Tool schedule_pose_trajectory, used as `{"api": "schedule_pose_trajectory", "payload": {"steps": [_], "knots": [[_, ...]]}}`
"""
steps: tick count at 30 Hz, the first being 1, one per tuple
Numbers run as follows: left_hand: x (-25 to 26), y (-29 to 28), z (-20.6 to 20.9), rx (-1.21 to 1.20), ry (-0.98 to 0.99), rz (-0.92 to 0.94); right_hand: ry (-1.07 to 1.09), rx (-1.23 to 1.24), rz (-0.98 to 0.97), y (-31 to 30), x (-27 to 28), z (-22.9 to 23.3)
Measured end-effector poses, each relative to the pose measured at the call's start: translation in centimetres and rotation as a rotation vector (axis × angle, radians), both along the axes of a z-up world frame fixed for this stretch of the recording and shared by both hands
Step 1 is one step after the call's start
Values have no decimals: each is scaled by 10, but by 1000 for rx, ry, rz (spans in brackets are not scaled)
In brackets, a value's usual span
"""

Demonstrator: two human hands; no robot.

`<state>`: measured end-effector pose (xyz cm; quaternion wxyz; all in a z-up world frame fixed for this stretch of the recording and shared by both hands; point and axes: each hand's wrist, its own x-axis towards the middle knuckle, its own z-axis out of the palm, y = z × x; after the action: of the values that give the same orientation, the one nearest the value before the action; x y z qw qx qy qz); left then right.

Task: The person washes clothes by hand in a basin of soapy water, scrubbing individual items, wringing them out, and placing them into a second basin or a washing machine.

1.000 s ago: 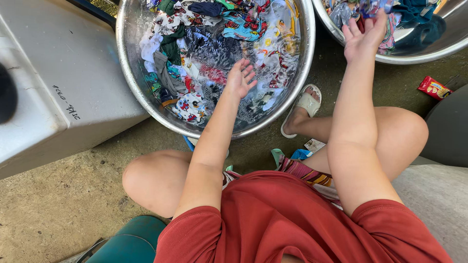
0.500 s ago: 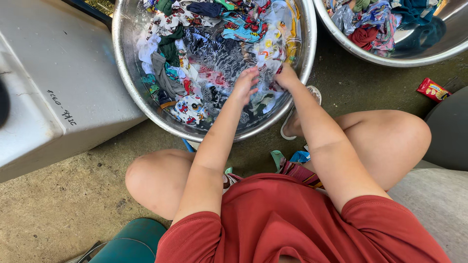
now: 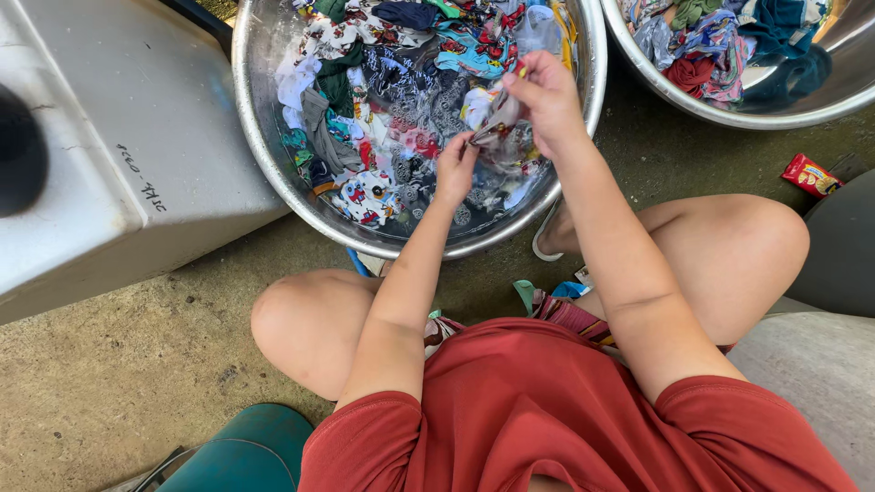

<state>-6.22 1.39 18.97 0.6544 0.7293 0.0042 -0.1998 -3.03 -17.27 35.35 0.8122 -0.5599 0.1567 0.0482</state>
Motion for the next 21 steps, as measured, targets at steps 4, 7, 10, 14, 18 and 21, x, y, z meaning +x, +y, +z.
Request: {"api": "schedule_pose_trajectory", "payload": {"steps": [4, 7, 10, 14, 18, 21], "knots": [[27, 16, 69, -242, -282, 64, -218, 317, -198, -4, 3, 46], [37, 27, 119, -349, -264, -51, -314, 414, -203, -6, -2, 81], [37, 33, 158, -65, -406, -80, -377, 467, -185, 2, -9, 104], [40, 45, 155, 503, -828, 198, -415, 490, -180, 3, -11, 107], [52, 71, 88, 477, -410, 224, -383, 532, -230, -18, 1, 76], [58, 81, 45, 108, -86, 95, -354, 541, -272, -34, 18, 30]]}}
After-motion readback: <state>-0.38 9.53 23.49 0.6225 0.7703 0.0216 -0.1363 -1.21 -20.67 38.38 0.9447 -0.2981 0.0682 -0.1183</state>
